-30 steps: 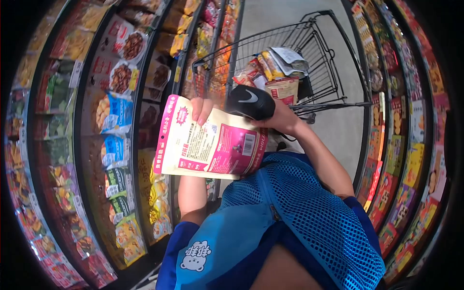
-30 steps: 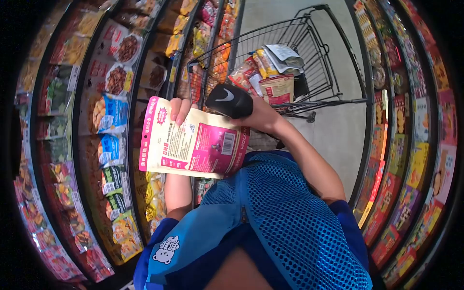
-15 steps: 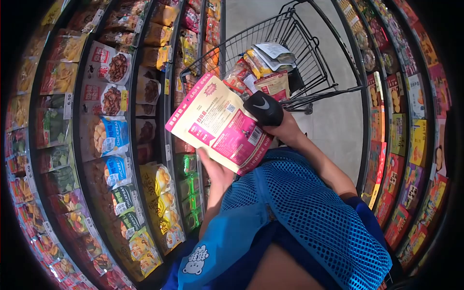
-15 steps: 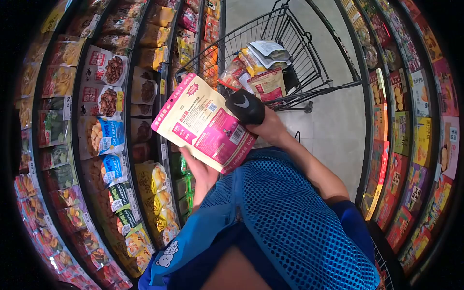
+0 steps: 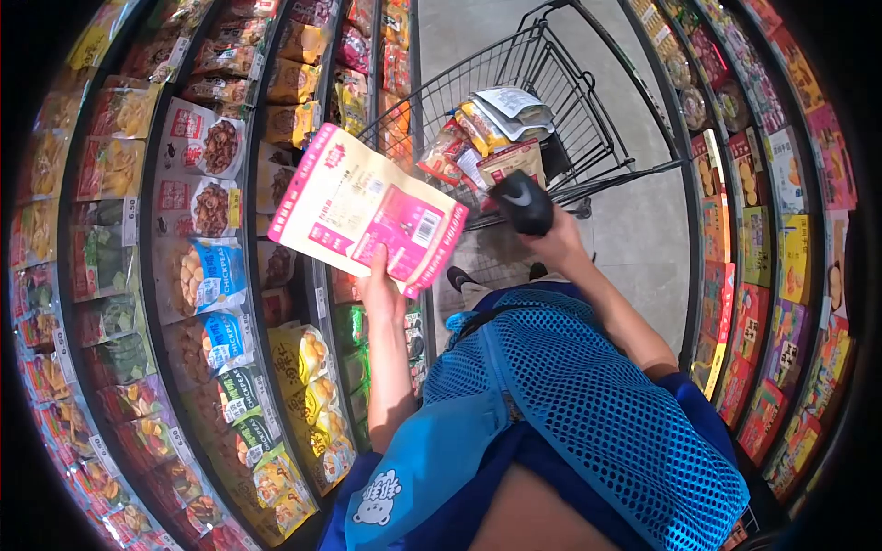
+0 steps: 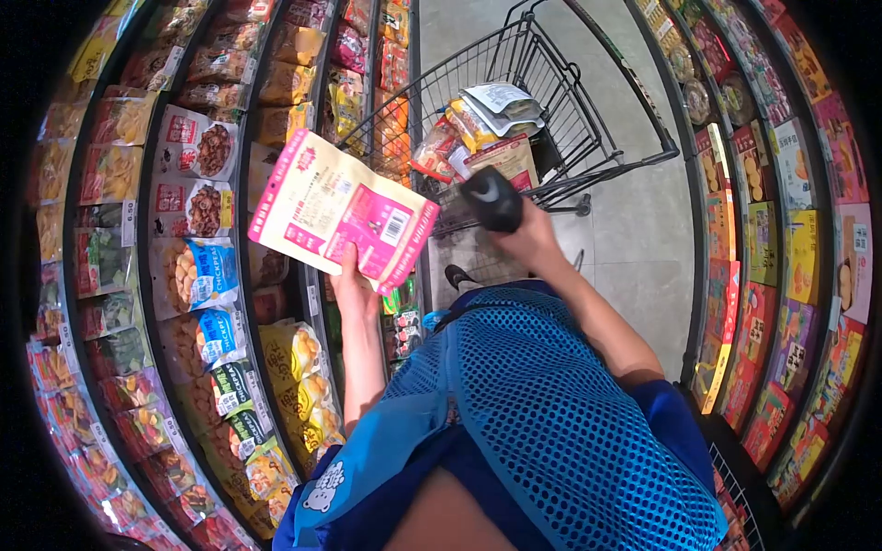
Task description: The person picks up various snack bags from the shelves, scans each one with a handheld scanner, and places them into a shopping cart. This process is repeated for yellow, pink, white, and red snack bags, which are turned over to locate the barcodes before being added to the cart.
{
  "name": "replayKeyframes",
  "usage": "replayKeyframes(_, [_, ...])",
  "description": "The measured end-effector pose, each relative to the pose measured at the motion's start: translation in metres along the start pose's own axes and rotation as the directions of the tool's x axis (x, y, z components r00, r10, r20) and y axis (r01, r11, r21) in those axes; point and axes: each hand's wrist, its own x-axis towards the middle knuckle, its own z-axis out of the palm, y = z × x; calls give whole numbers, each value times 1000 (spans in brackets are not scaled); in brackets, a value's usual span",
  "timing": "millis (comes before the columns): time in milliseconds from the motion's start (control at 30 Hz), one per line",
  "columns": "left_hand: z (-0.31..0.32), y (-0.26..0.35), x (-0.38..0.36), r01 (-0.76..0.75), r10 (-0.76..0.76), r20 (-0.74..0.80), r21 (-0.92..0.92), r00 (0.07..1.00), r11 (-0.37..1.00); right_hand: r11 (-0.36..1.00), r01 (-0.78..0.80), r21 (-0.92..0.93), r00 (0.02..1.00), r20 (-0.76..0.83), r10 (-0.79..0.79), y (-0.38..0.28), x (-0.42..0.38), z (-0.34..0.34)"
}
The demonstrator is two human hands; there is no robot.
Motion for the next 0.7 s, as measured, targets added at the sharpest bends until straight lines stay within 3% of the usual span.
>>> replayKeyframes(67, [-6,11,24,-97,97,15,33,995,995,963,-266,-34,964,12,267,6,-3,-21])
replayKeyframes(133, [-7,24,42,-157,155,34,67,987,985,935,-355,-7,935,-31,354,19,-13,-36])
replayKeyframes(200, [6,41,46,-201,198,45,94,979,975,938,-347,20,934,-86,348,47,-25,-47])
replayKeyframes(233, [9,46,49,-220,215,58,101,975,970,899,-438,-12,898,-48,437,45,-30,-53])
replayKeyframes(333, [13,55,55,-253,245,81,114,966,961,919,-289,-266,957,-103,271,89,-44,-55])
replayKeyframes(367, [11,55,58,-257,248,89,110,965,960,875,-401,-270,912,-33,408,92,-46,-56])
replayKeyframes(500, [10,53,63,-257,247,100,101,964,961,856,-331,-398,899,143,414,111,-40,-26])
replayKeyframes(533, [11,52,62,-258,248,97,105,964,961,893,-256,-370,912,215,350,85,-35,-18])
replayKeyframes(567, [13,51,59,-260,249,98,111,963,959,979,-74,-192,965,232,118,86,-34,-4])
replayKeyframes(633, [17,50,54,-263,252,99,126,963,957,966,-258,-17,896,369,246,31,-19,7])
replayKeyframes(700, [18,50,50,-264,252,104,138,962,955,959,-283,-35,867,417,271,-11,-6,21])
